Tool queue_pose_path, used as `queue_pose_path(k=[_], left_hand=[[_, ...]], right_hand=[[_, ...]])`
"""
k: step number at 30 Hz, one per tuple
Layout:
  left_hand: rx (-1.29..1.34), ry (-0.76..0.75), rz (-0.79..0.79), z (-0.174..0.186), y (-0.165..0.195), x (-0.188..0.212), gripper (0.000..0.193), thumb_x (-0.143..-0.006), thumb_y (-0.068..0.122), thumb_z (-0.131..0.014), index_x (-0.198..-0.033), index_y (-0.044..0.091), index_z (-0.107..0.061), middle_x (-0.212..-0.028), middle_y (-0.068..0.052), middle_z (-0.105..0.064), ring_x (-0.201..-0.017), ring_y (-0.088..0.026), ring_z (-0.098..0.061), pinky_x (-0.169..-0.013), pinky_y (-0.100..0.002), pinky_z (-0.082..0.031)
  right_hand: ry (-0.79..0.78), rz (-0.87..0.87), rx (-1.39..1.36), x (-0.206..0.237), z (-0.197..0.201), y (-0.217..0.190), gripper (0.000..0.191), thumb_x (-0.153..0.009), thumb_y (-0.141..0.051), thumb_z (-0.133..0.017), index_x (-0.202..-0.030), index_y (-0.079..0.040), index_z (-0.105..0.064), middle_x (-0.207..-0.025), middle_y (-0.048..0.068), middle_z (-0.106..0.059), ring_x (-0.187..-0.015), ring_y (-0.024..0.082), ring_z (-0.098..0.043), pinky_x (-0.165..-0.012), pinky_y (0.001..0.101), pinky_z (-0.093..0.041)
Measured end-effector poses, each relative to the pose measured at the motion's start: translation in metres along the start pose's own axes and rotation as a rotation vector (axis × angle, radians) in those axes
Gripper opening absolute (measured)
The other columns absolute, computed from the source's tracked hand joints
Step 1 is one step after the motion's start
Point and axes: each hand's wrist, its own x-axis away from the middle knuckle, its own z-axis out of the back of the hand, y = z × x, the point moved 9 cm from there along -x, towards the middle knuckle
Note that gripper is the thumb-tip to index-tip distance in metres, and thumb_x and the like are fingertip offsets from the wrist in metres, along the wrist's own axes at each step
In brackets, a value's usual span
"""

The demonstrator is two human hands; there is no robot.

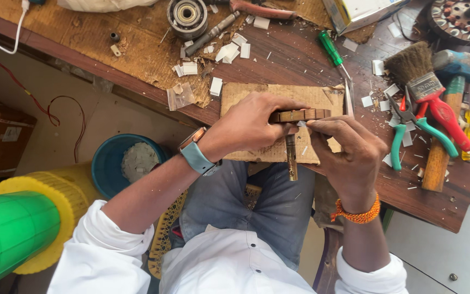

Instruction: The person cuts small white rectangular pieces with scissors and inserts them into slots on a circular stator-like component. They use a green-handled screwdriver to press the pieces into place and repeat the process across multiple slots.

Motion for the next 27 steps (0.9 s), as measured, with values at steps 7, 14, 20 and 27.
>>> queue_pose_path(k=[7,14,20,27], left_hand=[[-0.121,-0.025,0.186,0.005,0.001,-0.002,0.039,-0.083,0.028,-0.073,-0.121,0.026,-0.074,-0.099,-0.01,-0.078,-0.093,-0.031,-0.073,-0.079,-0.044,-0.057],[-0.207,0.002,0.116,0.007,0.014,-0.007,0.036,-0.082,0.028,-0.072,-0.117,0.026,-0.075,-0.098,-0.009,-0.077,-0.093,-0.032,-0.072,-0.078,-0.047,-0.056],[-0.191,0.041,0.123,0.009,0.014,-0.006,0.036,-0.079,0.03,-0.076,-0.113,0.023,-0.076,-0.099,-0.01,-0.077,-0.095,-0.034,-0.072,-0.078,-0.049,-0.055],[-0.24,0.009,0.156,0.007,0.016,-0.008,0.032,-0.079,0.028,-0.074,-0.11,0.022,-0.077,-0.094,-0.013,-0.076,-0.092,-0.036,-0.072,-0.078,-0.051,-0.056]], right_hand=[[-0.044,0.169,0.147,-0.007,0.002,-0.004,0.022,-0.088,0.005,-0.084,-0.107,-0.003,-0.076,-0.099,0.011,-0.073,-0.086,0.022,-0.072,-0.072,0.031,-0.056],[-0.105,0.233,0.191,-0.007,0.006,-0.004,0.022,-0.09,0.004,-0.084,-0.107,-0.005,-0.075,-0.1,0.009,-0.073,-0.089,0.021,-0.072,-0.071,0.0296,-0.056],[-0.116,0.249,0.221,-0.008,0.004,-0.01,0.022,-0.089,0.005,-0.084,-0.108,-0.004,-0.076,-0.1,0.01,-0.074,-0.087,0.021,-0.072,-0.073,0.0315,-0.056],[-0.182,0.247,0.338,-0.008,0.0,-0.023,0.023,-0.09,0.004,-0.081,-0.111,-0.003,-0.074,-0.099,0.01,-0.071,-0.089,0.024,-0.07,-0.077,0.0349,-0.056]])
